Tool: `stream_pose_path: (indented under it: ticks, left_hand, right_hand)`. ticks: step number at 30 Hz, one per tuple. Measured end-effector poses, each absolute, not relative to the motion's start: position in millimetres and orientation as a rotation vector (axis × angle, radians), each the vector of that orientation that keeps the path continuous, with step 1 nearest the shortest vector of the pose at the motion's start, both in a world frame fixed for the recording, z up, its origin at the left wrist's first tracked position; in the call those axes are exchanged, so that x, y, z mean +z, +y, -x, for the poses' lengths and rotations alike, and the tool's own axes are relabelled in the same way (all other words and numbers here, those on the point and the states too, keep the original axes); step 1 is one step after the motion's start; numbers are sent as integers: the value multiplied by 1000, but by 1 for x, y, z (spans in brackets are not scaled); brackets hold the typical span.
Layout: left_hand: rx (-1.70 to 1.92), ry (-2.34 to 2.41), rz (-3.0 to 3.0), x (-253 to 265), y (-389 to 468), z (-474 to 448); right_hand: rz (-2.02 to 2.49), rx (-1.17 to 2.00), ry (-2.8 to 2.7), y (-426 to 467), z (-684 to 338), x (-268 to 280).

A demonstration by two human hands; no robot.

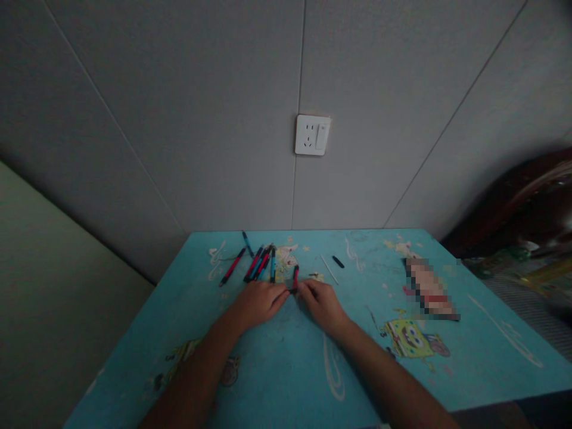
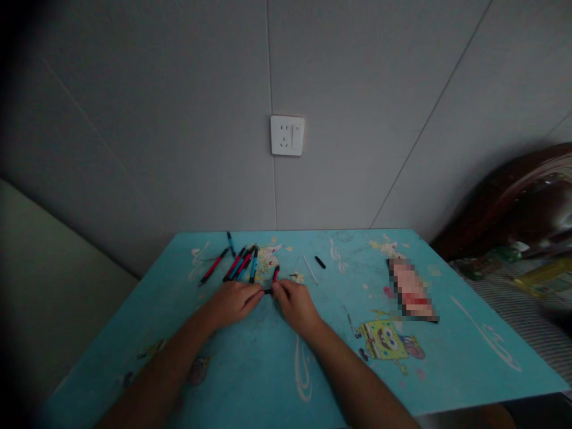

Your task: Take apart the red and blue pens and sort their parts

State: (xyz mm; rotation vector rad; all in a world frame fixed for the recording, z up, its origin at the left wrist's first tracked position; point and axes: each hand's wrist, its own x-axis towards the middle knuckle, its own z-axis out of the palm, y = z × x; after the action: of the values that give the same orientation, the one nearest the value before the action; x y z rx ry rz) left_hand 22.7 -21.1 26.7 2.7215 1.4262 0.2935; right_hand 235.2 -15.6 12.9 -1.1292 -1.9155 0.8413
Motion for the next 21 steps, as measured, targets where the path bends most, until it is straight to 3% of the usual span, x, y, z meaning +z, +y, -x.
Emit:
stream_pose_path:
  ticks: [9, 21]
  left_hand:
    - [367, 1507, -2643, 25, -19, -23]
    - [319, 1552, -2622, 24, -18, -22]
  right_hand:
    - [1102, 686, -1920, -9, -244, 20]
    - [1474, 355, -2089, 28, -296, 8]
